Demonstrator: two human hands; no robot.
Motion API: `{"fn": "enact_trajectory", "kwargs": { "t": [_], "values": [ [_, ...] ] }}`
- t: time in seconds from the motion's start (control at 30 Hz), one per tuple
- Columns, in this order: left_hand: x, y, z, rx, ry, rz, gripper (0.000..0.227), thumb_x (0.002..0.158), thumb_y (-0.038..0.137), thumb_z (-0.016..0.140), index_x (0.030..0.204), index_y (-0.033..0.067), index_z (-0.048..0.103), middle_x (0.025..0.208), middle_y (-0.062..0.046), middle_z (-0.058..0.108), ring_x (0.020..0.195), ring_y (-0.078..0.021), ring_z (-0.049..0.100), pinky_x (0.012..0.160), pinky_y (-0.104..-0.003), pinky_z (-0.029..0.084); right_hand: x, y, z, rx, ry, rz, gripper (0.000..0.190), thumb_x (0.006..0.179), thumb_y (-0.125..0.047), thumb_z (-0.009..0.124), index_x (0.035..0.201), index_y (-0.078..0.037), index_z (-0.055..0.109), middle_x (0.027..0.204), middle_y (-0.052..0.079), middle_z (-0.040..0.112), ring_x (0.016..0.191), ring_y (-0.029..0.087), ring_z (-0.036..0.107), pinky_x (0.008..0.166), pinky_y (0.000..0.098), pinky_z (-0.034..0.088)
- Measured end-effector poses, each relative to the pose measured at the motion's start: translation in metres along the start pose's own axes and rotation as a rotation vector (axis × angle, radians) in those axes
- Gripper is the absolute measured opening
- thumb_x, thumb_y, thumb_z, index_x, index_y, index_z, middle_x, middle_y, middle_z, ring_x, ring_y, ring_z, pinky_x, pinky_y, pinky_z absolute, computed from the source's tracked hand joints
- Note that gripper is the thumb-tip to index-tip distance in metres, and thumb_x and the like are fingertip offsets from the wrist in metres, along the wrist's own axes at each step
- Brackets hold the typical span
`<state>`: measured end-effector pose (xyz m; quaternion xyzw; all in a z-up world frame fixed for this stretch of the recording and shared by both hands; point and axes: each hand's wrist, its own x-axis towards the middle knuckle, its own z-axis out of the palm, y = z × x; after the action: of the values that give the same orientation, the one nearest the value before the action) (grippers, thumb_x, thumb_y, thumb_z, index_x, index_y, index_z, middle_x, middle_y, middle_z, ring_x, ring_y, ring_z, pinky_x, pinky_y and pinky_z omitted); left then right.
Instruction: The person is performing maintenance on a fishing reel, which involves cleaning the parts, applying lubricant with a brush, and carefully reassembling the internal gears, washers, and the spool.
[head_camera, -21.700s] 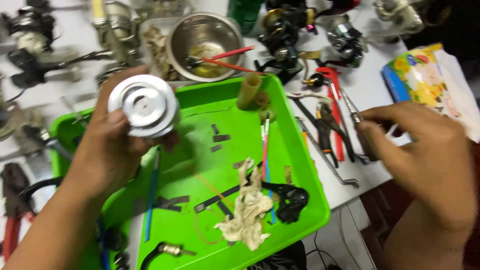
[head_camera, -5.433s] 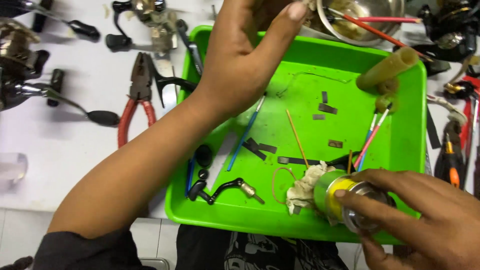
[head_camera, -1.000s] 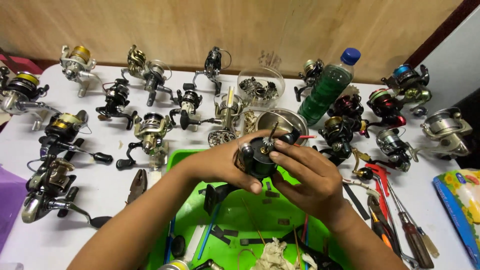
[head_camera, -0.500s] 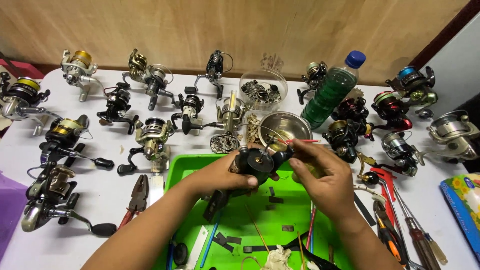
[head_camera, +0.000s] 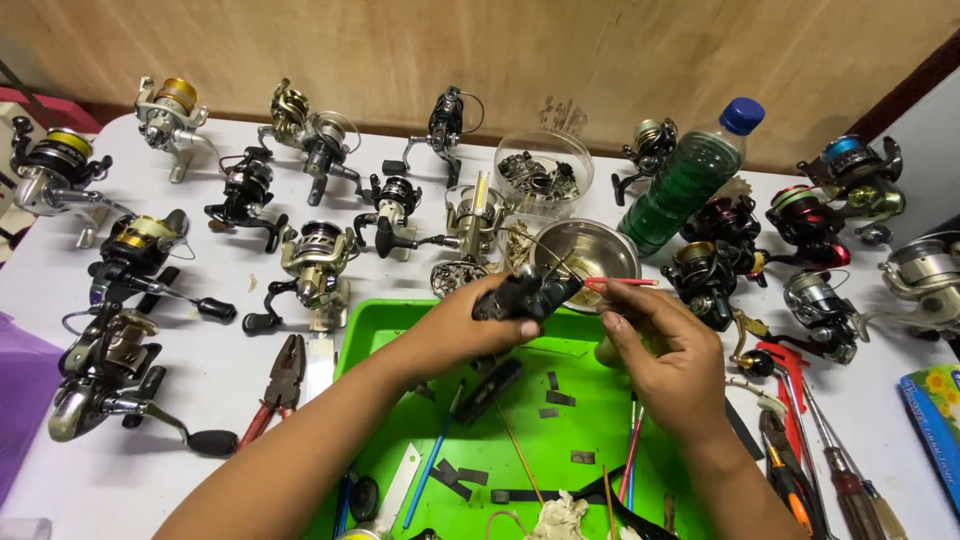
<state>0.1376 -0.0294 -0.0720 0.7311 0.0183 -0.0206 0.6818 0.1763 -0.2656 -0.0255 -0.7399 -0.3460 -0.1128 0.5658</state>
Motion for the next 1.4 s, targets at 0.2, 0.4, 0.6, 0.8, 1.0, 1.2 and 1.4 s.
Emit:
{"fn": "enact_trajectory", "kwargs": {
  "t": [0.2,0.4,0.6,0.8,1.0,1.2,1.4],
  "values": [
    [-0.014,0.027,0.01,-0.364,-0.007,-0.087,0.033,0.082,0.026,0.081,0.1,0.0003,0.069,0.068,-0.009,0.061,0.057,-0.0223,0.063,0.05,-0.034,0.054,0.001,-0.003,0.0,-0.057,0.0,-0.055,0.028,0.09,0.004,0.071,0.118,0.008,0.071,0.104,0.024,0.074,0.094,0.031,0.075,0.081,0.0422,0.063],
    [-0.016,0.036,0.002,-0.272,-0.174,-0.217,0.064,0.084,0.046,0.06,0.134,0.0068,0.057,0.107,-0.019,0.077,0.066,-0.0185,0.06,0.054,-0.03,0.052,-0.001,-0.003,-0.003,-0.138,-0.061,0.006,0.028,0.094,0.001,0.066,0.122,0.006,0.068,0.11,0.018,0.072,0.074,0.02,0.074,0.073,0.0272,0.067],
    [-0.01,0.024,0.001,-0.316,-0.193,-0.184,0.058,0.086,0.042,0.061,0.131,0.0046,0.057,0.106,-0.021,0.076,0.061,-0.0191,0.06,0.051,-0.031,0.052,-0.002,0.0,-0.005,-0.23,-0.047,-0.02,0.026,0.095,-0.002,0.067,0.119,0.004,0.071,0.108,0.016,0.072,0.08,0.019,0.073,0.081,0.0277,0.062],
    [-0.009,0.02,0.002,-0.339,-0.18,-0.181,0.058,0.086,0.042,0.063,0.13,0.0051,0.057,0.105,-0.021,0.076,0.061,-0.017,0.057,0.049,-0.029,0.049,-0.001,-0.008,-0.003,-0.183,-0.069,-0.018,0.025,0.095,-0.001,0.066,0.118,0.006,0.069,0.105,0.018,0.072,0.068,0.02,0.075,0.067,0.0285,0.068],
    [-0.009,0.021,0.001,-0.294,-0.156,-0.133,0.058,0.084,0.044,0.064,0.125,0.0038,0.061,0.103,-0.015,0.075,0.065,-0.0175,0.06,0.054,-0.029,0.049,-0.003,0.001,-0.007,-0.26,-0.024,-0.107,0.022,0.095,0.0,0.069,0.116,0.006,0.072,0.106,0.018,0.074,0.097,0.024,0.07,0.089,0.0331,0.059],
    [-0.012,0.028,-0.001,-0.187,0.012,-0.107,0.085,0.071,0.066,0.055,0.133,0.008,0.054,0.114,-0.014,0.08,0.064,-0.0156,0.06,0.06,-0.029,0.052,-0.012,0.01,-0.014,-0.123,0.197,-0.06,0.02,0.101,0.007,0.066,0.12,0.01,0.066,0.105,0.022,0.073,0.093,0.026,0.074,0.088,0.0311,0.064],
    [-0.001,0.0,-0.01,-0.445,-0.018,0.05,0.099,0.078,0.074,0.048,0.142,-0.0007,0.051,0.116,-0.017,0.074,0.065,-0.0183,0.064,0.053,-0.03,0.058,0.002,-0.005,-0.039,-0.06,0.332,-0.017,0.021,0.111,0.005,0.061,0.131,0.01,0.062,0.097,0.018,0.065,0.083,0.024,0.069,0.083,0.0355,0.064]
  ]
}}
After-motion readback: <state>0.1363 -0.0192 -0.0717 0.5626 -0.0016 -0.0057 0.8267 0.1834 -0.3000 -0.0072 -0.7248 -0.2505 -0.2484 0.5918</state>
